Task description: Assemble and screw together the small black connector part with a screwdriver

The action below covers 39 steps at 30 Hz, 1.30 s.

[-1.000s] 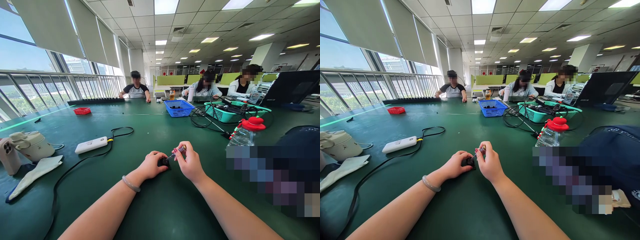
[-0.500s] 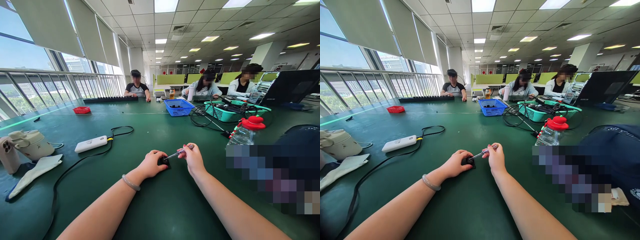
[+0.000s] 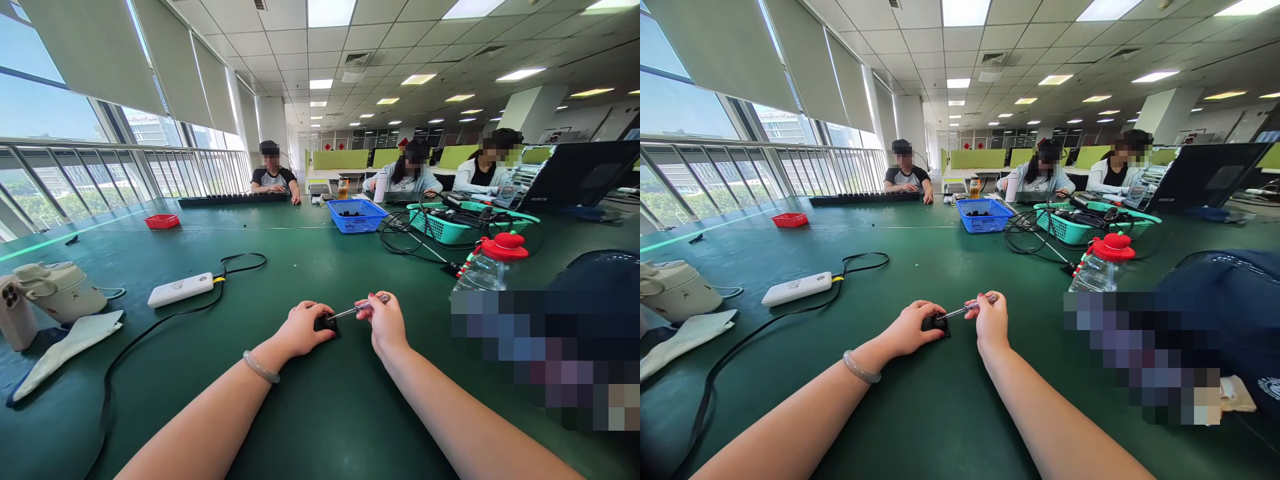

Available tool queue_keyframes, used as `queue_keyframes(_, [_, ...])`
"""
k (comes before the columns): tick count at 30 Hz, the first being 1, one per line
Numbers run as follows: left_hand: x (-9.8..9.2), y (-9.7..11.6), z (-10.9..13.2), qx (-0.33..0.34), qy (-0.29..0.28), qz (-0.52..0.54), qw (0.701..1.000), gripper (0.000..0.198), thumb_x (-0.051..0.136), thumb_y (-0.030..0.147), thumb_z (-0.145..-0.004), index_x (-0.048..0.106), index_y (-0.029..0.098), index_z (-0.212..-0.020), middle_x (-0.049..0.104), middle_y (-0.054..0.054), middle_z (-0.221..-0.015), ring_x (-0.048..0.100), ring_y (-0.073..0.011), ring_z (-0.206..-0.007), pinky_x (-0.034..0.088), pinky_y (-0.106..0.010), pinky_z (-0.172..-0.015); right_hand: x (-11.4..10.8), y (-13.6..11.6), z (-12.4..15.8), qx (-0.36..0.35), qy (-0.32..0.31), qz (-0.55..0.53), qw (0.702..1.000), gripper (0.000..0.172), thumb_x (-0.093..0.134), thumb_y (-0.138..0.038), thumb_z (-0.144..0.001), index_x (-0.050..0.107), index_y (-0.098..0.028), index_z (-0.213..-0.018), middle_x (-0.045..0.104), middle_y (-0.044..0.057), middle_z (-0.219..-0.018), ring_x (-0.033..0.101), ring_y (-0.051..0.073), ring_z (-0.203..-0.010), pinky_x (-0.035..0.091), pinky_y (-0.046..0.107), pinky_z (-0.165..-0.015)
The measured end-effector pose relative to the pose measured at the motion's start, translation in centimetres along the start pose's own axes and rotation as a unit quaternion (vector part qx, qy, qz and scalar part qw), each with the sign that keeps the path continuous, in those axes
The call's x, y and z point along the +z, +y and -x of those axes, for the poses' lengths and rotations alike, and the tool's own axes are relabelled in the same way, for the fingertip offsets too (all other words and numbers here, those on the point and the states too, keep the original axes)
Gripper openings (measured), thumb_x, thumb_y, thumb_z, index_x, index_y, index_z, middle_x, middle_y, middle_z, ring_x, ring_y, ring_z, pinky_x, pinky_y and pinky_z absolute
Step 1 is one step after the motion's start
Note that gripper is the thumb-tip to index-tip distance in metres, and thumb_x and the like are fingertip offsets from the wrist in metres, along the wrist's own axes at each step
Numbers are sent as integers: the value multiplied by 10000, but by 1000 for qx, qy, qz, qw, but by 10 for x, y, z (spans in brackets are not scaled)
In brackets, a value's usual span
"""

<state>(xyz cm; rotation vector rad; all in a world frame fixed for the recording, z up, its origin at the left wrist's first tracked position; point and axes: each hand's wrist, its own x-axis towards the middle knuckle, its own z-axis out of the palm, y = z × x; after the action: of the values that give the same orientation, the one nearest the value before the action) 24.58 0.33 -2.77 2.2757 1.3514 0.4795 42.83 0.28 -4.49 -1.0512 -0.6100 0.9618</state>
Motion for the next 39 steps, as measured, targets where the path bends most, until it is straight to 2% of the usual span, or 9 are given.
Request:
queue_keyframes(7, [0, -1, -1, -10, 3, 6, 1000, 424, 705, 333, -780, 649, 278, -1196, 649, -63, -1242, 497, -282, -1270, 398, -446, -1104, 0, 1, 0, 23, 20, -10, 999, 227, 619, -245, -758, 402, -243, -824, 665, -62, -550, 547, 102, -366, 475, 226, -452])
queue_keyframes(15, [0, -3, -2, -5, 8, 11, 1000, 422, 704, 325, -782, 647, 284, -1198, 655, -53, -1246, 491, -275, -1282, 393, -437, -1114, -4, 7, -3, 27, 16, -19, 999, 292, 661, -296, -747, 380, -252, -815, 658, -63, -565, 554, 107, -360, 493, 238, -432])
queue_keyframes(30, [1, -3, -2, -17, 6, 10, 1000, 457, 697, 335, -794, 633, 278, -1243, 634, -69, -1282, 468, -288, -1307, 387, -448, -1113, 1, -2, 2, 71, 55, -53, 995, 239, 587, -143, -773, 379, -252, -818, 648, -66, -521, 526, 97, -340, 468, 213, -405])
queue_keyframes(39, [1, -2, -1, -23, 7, -6, 1000, 485, 701, 350, -795, 621, 260, -1265, 629, -83, -1288, 487, -288, -1296, 399, -436, -1104, 2, -7, 3, 74, 70, -67, 993, 235, 584, -125, -779, 379, -232, -823, 642, -71, -526, 526, 84, -335, 470, 193, -424])
